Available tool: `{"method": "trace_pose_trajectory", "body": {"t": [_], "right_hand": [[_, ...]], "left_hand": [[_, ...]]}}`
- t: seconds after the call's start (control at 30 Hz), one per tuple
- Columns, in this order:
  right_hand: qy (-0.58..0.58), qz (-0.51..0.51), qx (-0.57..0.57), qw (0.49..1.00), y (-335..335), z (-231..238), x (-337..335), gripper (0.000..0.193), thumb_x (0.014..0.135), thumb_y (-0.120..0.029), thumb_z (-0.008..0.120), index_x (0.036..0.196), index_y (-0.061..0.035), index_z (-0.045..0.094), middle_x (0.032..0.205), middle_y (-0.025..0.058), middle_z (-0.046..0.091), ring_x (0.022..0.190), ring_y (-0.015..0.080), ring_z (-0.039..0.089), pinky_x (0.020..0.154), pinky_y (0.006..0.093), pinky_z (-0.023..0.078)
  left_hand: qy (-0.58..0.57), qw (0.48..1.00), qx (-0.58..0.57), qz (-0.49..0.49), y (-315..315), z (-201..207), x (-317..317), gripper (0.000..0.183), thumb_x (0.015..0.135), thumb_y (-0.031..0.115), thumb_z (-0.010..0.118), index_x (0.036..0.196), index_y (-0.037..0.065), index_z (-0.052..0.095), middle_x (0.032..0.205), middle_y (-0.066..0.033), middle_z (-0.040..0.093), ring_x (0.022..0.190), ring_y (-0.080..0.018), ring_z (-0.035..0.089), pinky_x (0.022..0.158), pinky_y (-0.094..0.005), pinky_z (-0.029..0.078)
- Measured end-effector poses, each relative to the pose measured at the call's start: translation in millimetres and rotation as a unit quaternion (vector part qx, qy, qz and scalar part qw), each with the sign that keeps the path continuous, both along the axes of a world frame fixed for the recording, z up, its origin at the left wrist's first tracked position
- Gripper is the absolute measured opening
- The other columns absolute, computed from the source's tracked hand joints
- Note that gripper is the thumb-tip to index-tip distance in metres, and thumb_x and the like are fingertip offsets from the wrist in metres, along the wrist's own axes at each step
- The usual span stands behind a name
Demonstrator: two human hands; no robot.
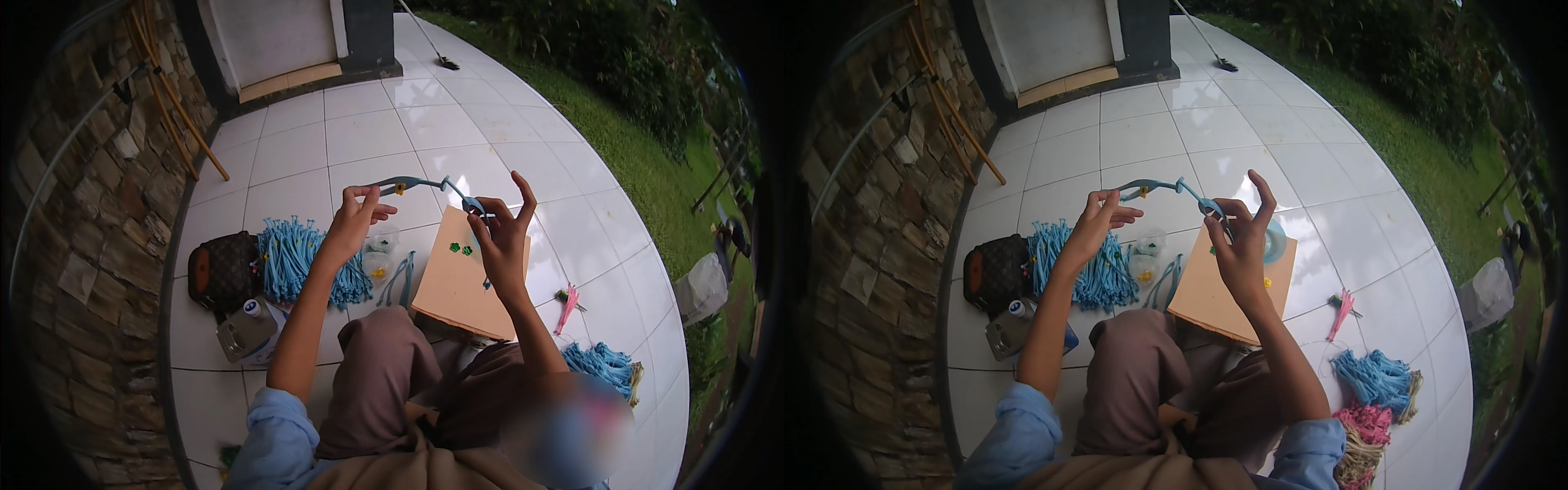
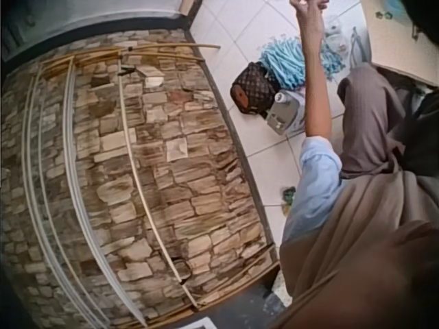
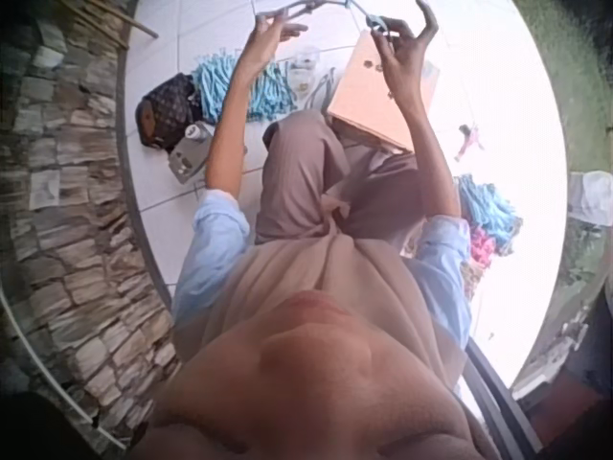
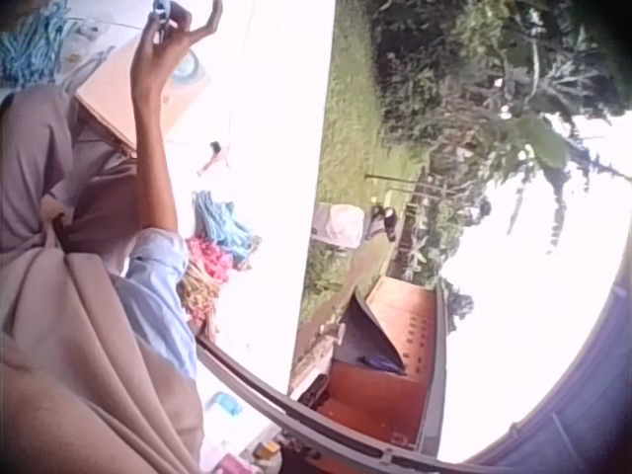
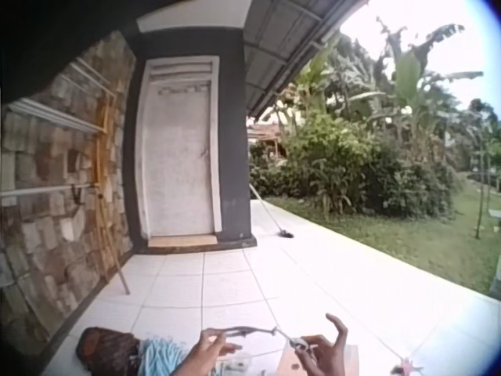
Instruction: The person attaches decorative yellow and green flowers to blue sandal straps and then organizes several gray and black sandal soles on the floor.
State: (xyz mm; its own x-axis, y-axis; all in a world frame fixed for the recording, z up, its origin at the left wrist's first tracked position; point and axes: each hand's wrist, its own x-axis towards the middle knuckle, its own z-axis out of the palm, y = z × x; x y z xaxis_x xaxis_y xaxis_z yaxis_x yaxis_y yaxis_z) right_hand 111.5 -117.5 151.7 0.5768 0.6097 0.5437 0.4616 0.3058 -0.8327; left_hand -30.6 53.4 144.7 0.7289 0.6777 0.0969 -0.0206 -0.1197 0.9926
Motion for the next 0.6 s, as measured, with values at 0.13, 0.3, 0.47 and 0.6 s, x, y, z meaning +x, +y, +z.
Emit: {"method": "trace_pose_trajectory", "body": {"t": [0.13, 0.3, 0.47, 0.6], "right_hand": [[-0.006, 0.039, -0.065, 0.997, -6.6, 11.3, 16.4, 0.062, 0.081, 0.000, 0.054, 0.130, -0.0079, 0.018, 0.087, 0.0105, 0.059, 0.065, 0.0101, 0.055, 0.060, 0.0213, 0.042], [0.002, 0.079, -0.166, 0.983, -27.1, 20.1, 11.5, 0.061, 0.081, -0.001, 0.054, 0.131, -0.0114, 0.019, 0.085, 0.0123, 0.064, 0.066, 0.0111, 0.056, 0.060, 0.0222, 0.043], [0.029, 0.113, -0.124, 0.985, -38.5, 24.3, 6.9, 0.057, 0.084, -0.003, 0.053, 0.130, -0.0128, 0.022, 0.087, 0.0129, 0.063, 0.071, 0.0127, 0.057, 0.063, 0.0246, 0.045], [0.109, 0.210, -0.277, 0.931, -52.4, 22.4, 32.8, 0.037, 0.089, -0.006, 0.042, 0.125, -0.0101, 0.032, 0.090, 0.0110, 0.061, 0.073, 0.0134, 0.058, 0.063, 0.0251, 0.045]], "left_hand": [[0.218, 0.941, 0.243, 0.087, -23.2, 9.8, -18.4, 0.035, 0.085, 0.022, 0.055, 0.108, 0.005, 0.035, 0.114, -0.0159, 0.050, 0.107, -0.0257, 0.048, 0.094, -0.0357, 0.036], [0.056, 0.813, 0.578, -0.033, -69.7, 21.4, 6.1, 0.066, 0.071, 0.005, 0.064, 0.127, 0.007, 0.028, 0.127, -0.0116, 0.035, 0.118, -0.0259, 0.036, 0.103, -0.0425, 0.027], [0.106, 0.764, 0.628, -0.104, -81.8, 12.7, 37.5, 0.052, 0.076, 0.022, 0.064, 0.121, 0.008, 0.042, 0.096, -0.0070, 0.051, 0.083, -0.0212, 0.057, 0.082, -0.0362, 0.046], [0.103, 0.808, 0.565, -0.130, -63.7, 4.5, 36.5, 0.043, 0.077, 0.030, 0.061, 0.113, 0.009, 0.049, 0.083, -0.0087, 0.051, 0.071, -0.0224, 0.059, 0.066, -0.0373, 0.048]]}}
